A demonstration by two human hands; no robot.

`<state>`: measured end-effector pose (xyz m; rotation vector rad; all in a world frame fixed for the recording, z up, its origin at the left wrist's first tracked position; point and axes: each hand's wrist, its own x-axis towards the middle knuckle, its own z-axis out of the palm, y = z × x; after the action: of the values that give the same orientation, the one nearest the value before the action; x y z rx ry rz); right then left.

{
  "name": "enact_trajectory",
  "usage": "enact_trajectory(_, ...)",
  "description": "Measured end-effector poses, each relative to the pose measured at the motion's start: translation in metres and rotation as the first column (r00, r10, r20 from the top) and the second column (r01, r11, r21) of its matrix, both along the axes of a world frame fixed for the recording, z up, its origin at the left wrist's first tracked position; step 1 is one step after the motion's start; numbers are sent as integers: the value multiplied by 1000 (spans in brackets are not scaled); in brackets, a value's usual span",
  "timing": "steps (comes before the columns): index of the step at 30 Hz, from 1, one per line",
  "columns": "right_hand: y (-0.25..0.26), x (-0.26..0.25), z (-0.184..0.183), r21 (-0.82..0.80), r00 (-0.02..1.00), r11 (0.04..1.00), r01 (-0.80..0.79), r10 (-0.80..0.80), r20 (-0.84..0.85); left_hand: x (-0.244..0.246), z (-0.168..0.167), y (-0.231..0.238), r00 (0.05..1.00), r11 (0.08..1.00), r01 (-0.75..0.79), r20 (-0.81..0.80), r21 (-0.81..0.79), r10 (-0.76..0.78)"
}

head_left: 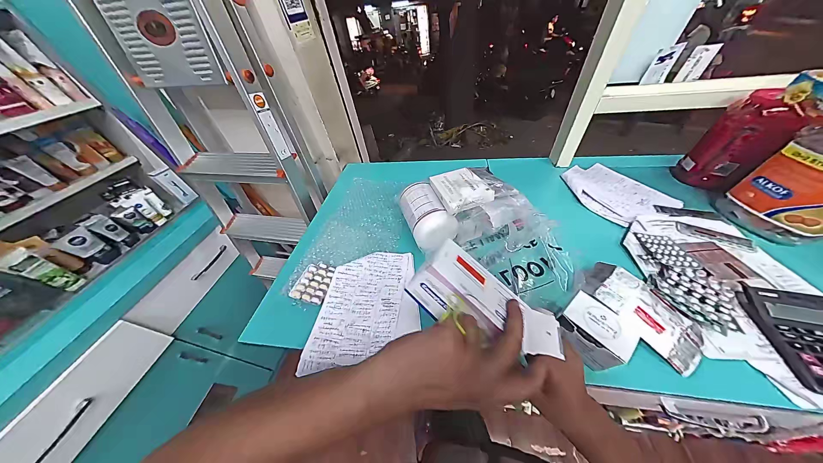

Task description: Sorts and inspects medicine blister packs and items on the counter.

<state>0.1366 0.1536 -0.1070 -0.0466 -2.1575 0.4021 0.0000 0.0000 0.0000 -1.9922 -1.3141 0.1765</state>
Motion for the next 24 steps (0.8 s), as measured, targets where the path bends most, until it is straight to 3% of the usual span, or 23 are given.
enact_trajectory(2,4,-10,1,9,1000,1000,18,-18,-12,-15,-13,-3,998,990,-70,1,122,70)
enact_trajectory(4,9,-23,-8,12,999,999,34,-34,4,-31,-17,-7,987,980,-163,6,110,163)
enact_trajectory(9,3,-42,-29,51,987,998,48,-55,153,-81,-18,-8,914,908,-402,6,-117,405)
enact_trajectory(12,-2,-50,-45,83,974,996,15,-34,226,-124,-27,2,846,782,-514,-56,-352,531)
enact_trajectory(16,-12,-64,-54,86,905,996,23,-57,421,-147,-46,7,778,666,-568,-49,-483,627)
enact_trajectory(20,-21,-74,-55,96,878,994,51,-90,470,-161,-50,-4,768,693,-601,-47,-398,639)
enact_trajectory(24,-22,-76,-64,109,896,989,100,-137,422,-166,-39,-15,740,667,-662,-162,-340,652)
